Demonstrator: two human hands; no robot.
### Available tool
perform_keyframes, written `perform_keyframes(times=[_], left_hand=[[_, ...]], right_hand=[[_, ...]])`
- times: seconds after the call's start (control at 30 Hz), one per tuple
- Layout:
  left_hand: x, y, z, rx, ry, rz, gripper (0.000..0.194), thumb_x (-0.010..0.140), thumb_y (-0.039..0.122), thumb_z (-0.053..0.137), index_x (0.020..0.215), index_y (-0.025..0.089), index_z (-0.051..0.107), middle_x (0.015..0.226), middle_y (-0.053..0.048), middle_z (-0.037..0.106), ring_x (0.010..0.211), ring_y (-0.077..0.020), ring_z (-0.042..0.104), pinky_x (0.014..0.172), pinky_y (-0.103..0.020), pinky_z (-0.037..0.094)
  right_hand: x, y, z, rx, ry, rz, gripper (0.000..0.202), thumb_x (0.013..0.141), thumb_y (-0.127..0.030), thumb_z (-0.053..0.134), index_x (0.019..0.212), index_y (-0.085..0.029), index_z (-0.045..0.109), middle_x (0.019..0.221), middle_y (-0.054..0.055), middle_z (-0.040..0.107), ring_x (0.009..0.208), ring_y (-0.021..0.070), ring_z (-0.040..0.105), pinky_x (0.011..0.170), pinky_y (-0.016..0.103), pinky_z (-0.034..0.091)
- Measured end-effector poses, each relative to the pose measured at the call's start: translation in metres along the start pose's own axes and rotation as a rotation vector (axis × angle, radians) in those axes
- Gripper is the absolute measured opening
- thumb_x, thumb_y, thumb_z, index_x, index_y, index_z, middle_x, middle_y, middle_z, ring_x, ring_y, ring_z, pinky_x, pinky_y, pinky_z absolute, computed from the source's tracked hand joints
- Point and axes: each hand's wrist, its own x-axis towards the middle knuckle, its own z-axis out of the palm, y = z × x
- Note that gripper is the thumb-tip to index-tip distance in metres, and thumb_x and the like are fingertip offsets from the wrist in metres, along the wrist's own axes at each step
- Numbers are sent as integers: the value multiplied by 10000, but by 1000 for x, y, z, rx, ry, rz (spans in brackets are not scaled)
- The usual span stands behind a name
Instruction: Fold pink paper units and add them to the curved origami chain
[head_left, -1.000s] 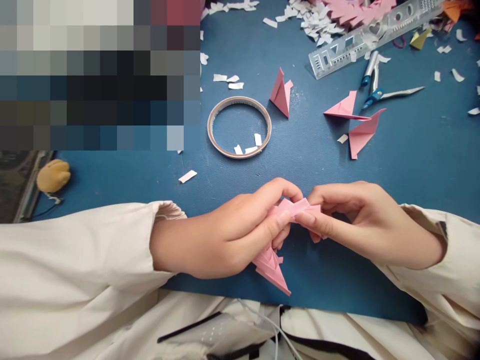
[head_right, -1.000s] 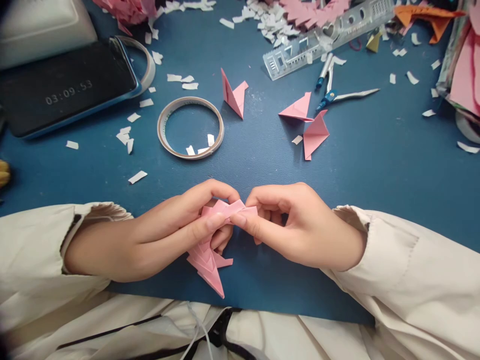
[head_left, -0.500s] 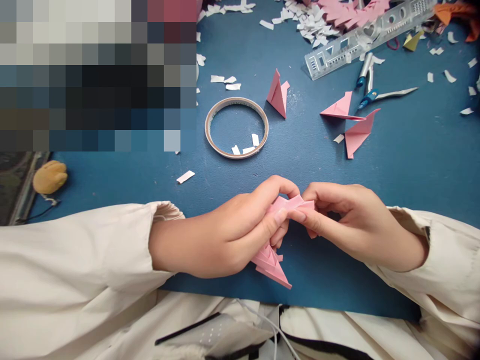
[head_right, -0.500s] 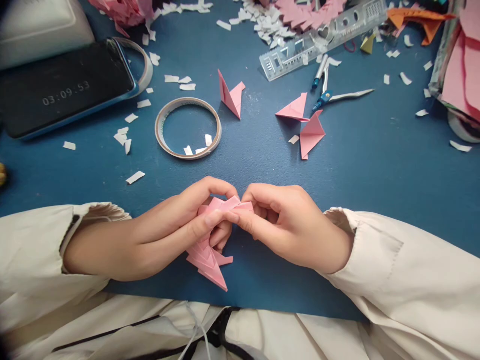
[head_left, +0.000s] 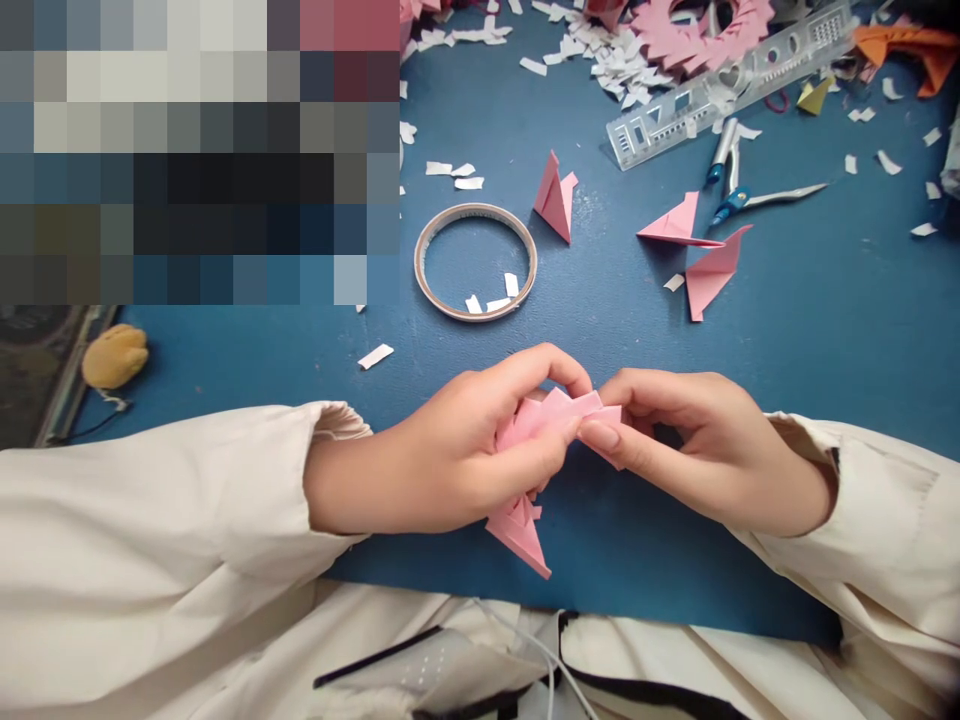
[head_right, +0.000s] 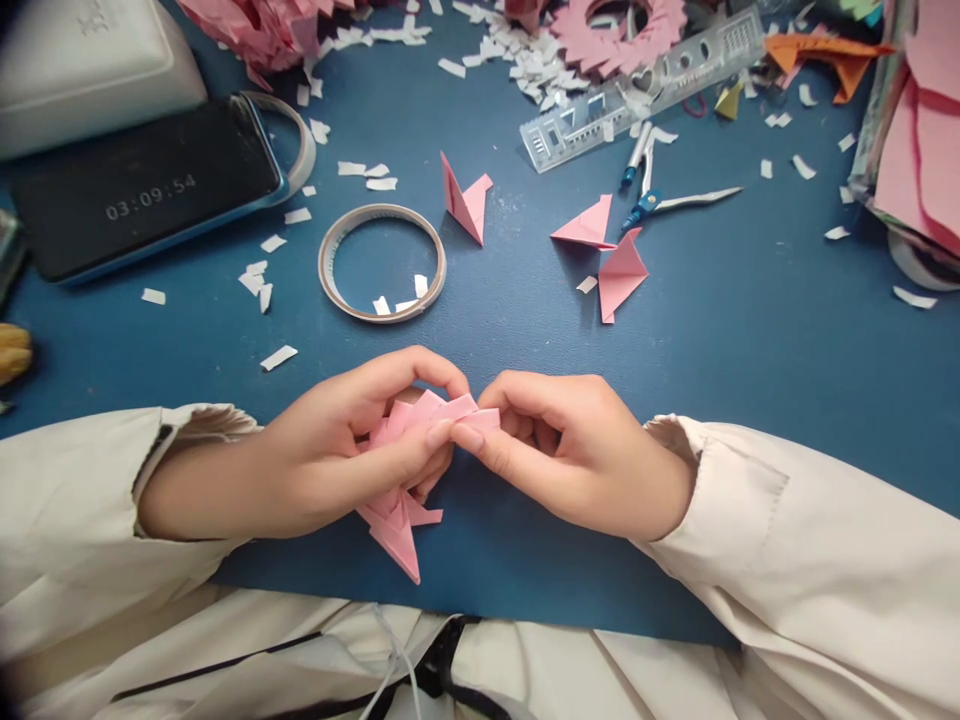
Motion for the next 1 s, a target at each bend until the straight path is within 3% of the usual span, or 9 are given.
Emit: perform_keyframes(times=[0.2, 0.33, 0.43, 0.47, 0.53, 0.6, 0.73, 0.87, 1.0], left_hand=[[-2, -1, 4, -30, 77, 87, 77, 985, 249, 408, 1048, 205, 410, 627, 68, 502, 555, -71, 538, 520, -158, 499], [-5, 3, -1, 56, 255, 289, 109, 981, 232, 423, 1083, 203, 446, 686, 49, 519, 565, -70, 532, 527, -177, 526], [-4, 7, -12, 453, 383, 565, 157, 942, 154, 464, 1071, 200, 542, 931, -31, 658, 738, -105, 615, 682, -243, 583], [-3, 8, -16, 683, 366, 702, 158, 926, 127, 473, 1019, 196, 581, 901, -28, 679, 806, -129, 627, 797, -290, 577], [-1, 9, -21, 1042, 348, 967, 105, 912, 156, 538, 932, 197, 634, 831, -30, 694, 835, -165, 630, 813, -304, 560], [1, 8, -22, 1270, 193, 1035, 94, 916, 190, 561, 923, 207, 653, 834, -17, 711, 824, -164, 641, 840, -318, 550], [3, 2, -18, 1465, 16, 973, 133, 920, 148, 534, 909, 173, 665, 812, -12, 702, 789, -166, 633, 952, -415, 484], [1, -2, -16, 1411, -23, 963, 232, 947, 301, 505, 954, 132, 664, 830, -45, 697, 804, -199, 623, 977, -454, 453], [-1, -2, -18, 1403, -48, 951, 170, 942, 251, 503, 940, 165, 649, 823, -36, 694, 817, -184, 626, 998, -415, 457]], right_hand=[[-3, 3, -2, 1, 37, -40, 192, 948, -335, 513, 849, -181, 572, 590, -31, 539, 487, 79, 483, 433, 209, 368], [-4, 9, -7, -205, 272, -150, 121, 949, -266, 504, 861, -219, 572, 606, -35, 557, 491, 92, 503, 482, 238, 409], [0, 15, -13, -535, 496, -290, 84, 922, -180, 517, 932, -227, 585, 688, -1, 611, 590, 127, 561, 581, 272, 439], [2, 17, -16, -636, 544, -342, 98, 903, -156, 529, 951, -218, 588, 742, 26, 638, 661, 153, 590, 640, 295, 452], [7, 23, -21, -836, 605, -420, 131, 856, -143, 570, 974, -187, 605, 896, 95, 679, 845, 231, 622, 776, 372, 452], [13, 28, -26, -1086, 662, -425, 168, 827, -183, 609, 993, -167, 631, 1080, 142, 668, 1004, 310, 604, 872, 453, 421], [18, 36, -31, -1309, 749, -342, 254, 840, -280, 595, 1070, -182, 639, 1338, 144, 553, 1228, 356, 506, 965, 496, 376], [16, 35, -31, -1353, 689, -254, 313, 881, -299, 545, 1171, -193, 592, 1411, 147, 491, 1322, 338, 427, 1016, 488, 336], [13, 31, -31, -1372, 645, -194, 330, 904, -301, 515, 1219, -212, 566, 1442, 137, 457, 1346, 338, 398, 1025, 491, 325]])
